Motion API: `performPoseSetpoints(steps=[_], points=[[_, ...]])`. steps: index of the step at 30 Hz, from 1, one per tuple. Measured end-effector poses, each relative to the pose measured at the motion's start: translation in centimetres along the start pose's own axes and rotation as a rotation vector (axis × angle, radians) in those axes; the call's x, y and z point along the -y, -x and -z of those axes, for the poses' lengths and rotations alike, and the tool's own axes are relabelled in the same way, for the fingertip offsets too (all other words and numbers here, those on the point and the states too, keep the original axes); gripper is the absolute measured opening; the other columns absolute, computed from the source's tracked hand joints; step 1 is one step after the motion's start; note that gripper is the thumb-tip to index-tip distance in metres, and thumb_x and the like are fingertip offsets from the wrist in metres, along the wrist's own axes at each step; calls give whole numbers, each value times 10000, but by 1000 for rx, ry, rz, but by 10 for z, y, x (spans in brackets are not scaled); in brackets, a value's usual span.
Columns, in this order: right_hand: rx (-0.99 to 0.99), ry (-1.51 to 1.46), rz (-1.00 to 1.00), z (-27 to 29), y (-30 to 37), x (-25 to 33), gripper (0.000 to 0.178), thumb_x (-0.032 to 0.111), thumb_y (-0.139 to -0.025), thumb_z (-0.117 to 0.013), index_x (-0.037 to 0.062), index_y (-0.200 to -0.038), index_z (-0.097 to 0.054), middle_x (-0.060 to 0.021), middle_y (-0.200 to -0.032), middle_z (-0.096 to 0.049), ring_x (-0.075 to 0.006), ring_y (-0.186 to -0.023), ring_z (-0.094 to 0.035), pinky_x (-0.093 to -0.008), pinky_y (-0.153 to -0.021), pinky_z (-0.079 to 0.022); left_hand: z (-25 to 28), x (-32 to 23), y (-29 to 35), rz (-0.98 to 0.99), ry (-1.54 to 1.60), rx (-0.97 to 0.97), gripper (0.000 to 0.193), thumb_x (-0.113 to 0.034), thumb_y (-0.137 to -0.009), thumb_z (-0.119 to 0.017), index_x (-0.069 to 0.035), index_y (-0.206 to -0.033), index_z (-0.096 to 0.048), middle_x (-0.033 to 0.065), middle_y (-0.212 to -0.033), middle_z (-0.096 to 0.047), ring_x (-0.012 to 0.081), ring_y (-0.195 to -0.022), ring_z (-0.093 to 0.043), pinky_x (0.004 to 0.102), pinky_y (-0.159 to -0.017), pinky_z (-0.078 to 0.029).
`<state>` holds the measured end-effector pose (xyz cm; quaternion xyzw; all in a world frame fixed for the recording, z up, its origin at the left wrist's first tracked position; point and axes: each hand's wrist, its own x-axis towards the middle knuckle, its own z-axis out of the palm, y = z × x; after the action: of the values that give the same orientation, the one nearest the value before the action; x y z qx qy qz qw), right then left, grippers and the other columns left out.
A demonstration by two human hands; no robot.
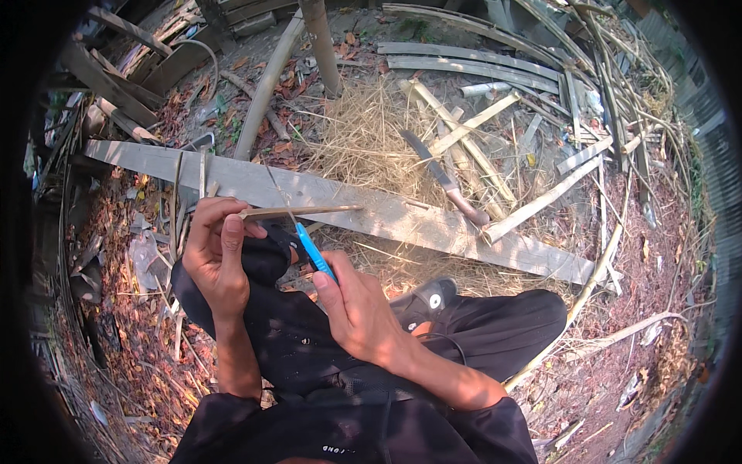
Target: The person sits on the ground and uses a knife to sharpen a thin wooden stick, repeatedly scraping the blade along the wood to create a fine point. The person also picks up and uses a long metal file to further refine the stick's tip.
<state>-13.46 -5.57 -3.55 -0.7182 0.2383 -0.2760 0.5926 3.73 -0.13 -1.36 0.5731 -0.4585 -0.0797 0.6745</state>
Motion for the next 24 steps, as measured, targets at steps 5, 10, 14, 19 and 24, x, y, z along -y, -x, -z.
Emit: performPoseSetpoints(steps=[5,10,14,19,24], points=[[-83,124,80,-15,9,13,200,193,-1001,-469,0,-1052,-479,-190,-555,-488,-403,-468,-514,-466,-456,-373,1,2,3,1,113,42,105,-21,-927,-591,41,-974,-520,113,-983,-529,131,-739,-610,236,-664,-514],[-65,306,-155,-10,-1,-24,266,238,-1010,-441,-13,-931,-481,-247,-536,-504,-463,-531,-542,-509,-472,-373,5,4,1,-15,88,75,103,-35,-929,-592,37,-965,-528,99,-964,-493,135,-742,-606,241,-646,-531],[-103,224,11,-2,0,2,255,222,-1001,-466,-7,-892,-492,-232,-532,-501,-435,-504,-544,-480,-445,-356,0,2,0,-52,47,111,106,-49,-928,-597,30,-973,-543,107,-991,-475,141,-757,-604,260,-663,-556],[-141,311,31,-9,5,-25,222,196,-982,-499,2,-875,-476,-192,-489,-493,-416,-456,-535,-478,-418,-379,0,5,-1,-97,18,156,122,-61,-929,-598,33,-983,-543,109,-1013,-465,134,-797,-569,270,-683,-565],[-86,268,-20,-10,-2,-5,238,218,-970,-528,6,-877,-473,-184,-470,-488,-410,-429,-526,-484,-401,-386,4,10,-2,-74,75,94,127,-50,-928,-599,27,-1003,-532,107,-1012,-470,126,-797,-554,262,-678,-550]])
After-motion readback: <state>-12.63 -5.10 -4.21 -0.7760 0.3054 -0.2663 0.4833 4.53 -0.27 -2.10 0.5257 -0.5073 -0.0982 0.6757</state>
